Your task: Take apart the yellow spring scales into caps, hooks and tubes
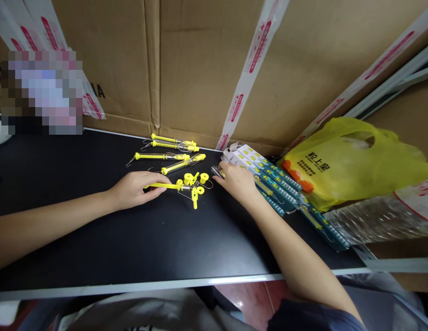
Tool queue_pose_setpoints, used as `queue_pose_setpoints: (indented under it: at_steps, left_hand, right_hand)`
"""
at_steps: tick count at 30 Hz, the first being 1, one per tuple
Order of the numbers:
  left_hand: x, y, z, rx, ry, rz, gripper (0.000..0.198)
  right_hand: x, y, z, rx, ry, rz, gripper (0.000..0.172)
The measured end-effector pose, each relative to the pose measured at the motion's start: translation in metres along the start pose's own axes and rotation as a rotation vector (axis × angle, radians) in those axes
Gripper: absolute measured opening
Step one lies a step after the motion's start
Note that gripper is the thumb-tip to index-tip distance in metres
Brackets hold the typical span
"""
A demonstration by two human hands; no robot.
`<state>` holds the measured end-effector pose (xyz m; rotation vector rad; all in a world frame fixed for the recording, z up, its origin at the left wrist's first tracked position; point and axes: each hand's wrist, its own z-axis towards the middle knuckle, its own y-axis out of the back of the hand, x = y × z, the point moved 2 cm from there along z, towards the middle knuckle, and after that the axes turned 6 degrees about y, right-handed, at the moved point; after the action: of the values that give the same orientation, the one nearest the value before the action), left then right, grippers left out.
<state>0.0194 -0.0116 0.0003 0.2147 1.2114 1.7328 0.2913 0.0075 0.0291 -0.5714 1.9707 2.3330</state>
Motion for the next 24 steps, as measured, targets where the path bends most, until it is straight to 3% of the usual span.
queue_pose_setpoints:
  at_steps: [8, 12, 15, 18, 21, 24]
  left_hand:
    - [-0.002, 0.001, 0.001, -0.012, -0.002, -0.004, 0.019]
    - [-0.004, 0.003, 0.001, -0.018, 0.015, -0.031, 0.018]
    - [-0.004, 0.002, 0.001, -0.018, 0.021, -0.037, 0.017]
    - [-0.003, 0.002, 0.0, -0.031, 0.032, -0.022, 0.017]
    - [-0.003, 0.002, -0.001, -0.047, 0.041, 0.005, 0.017]
    - [-0.002, 0.002, -0.001, -0.073, 0.056, 0.042, 0.019]
  right_hand:
    - [-0.006, 0.001, -0.001, -0.027, 0.014, -0.047, 0.028]
    - [-0.003, 0.006, -0.002, -0.135, 0.009, -0.015, 0.029]
    - [0.005, 0.015, -0.005, -0.286, 0.056, 0.187, 0.027]
    - [0.02, 0.025, -0.013, -0.347, 0.242, 0.5, 0.03]
    - [0.037, 0.029, -0.024, -0.263, 0.406, 0.787, 0.025]
    - [0.049, 0.027, -0.03, -0.196, 0.458, 0.905, 0.028]
